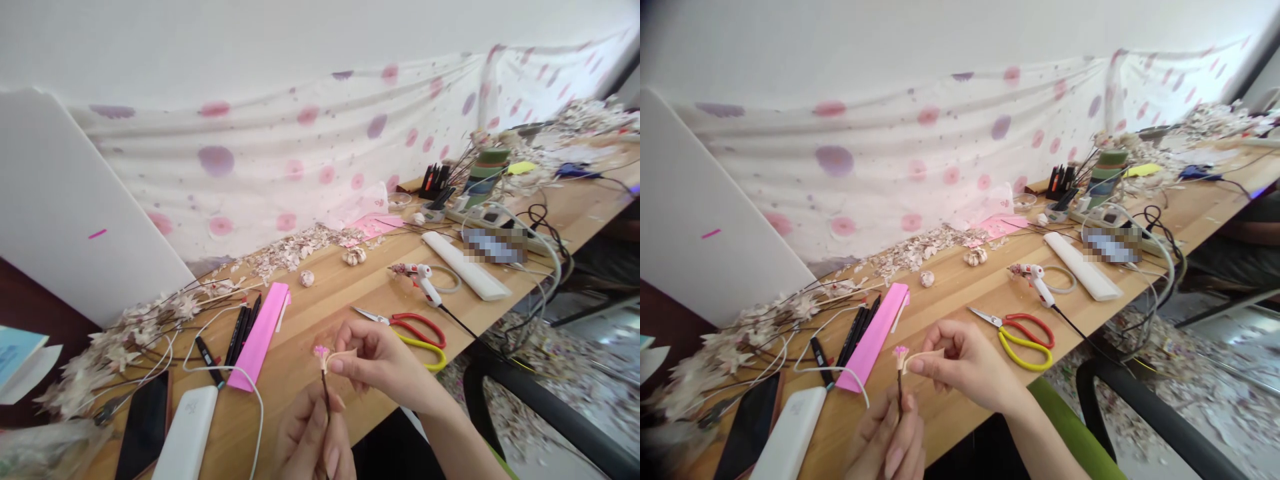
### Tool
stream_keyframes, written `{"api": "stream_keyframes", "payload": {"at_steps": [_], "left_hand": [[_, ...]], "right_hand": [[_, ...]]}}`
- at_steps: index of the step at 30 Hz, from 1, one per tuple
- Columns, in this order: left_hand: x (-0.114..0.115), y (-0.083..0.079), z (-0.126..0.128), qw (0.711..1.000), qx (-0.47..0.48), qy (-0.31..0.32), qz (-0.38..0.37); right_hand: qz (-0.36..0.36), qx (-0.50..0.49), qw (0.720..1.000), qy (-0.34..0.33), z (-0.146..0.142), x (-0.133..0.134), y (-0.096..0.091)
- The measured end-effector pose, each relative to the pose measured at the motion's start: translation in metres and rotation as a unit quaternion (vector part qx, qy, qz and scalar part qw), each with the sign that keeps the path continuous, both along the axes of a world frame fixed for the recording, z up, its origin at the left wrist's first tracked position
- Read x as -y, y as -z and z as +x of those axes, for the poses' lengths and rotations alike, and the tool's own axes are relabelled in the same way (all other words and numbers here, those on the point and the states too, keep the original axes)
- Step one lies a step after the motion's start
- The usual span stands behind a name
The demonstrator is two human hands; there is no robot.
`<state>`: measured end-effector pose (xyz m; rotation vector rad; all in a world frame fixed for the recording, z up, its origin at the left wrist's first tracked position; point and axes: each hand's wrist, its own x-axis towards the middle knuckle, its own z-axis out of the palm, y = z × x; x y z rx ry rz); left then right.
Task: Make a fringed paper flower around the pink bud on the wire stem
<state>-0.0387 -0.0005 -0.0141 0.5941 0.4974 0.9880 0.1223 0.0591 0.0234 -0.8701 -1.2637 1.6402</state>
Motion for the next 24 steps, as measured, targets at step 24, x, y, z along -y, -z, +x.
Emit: {"api": "stream_keyframes", "payload": {"at_steps": [24], "left_hand": [[-0.002, -0.011, 0.010, 0.965, -0.114, -0.230, -0.050]], "right_hand": [[0.040, 0.139, 0.984, 0.104, 0.048, -0.013, 0.038]]}}
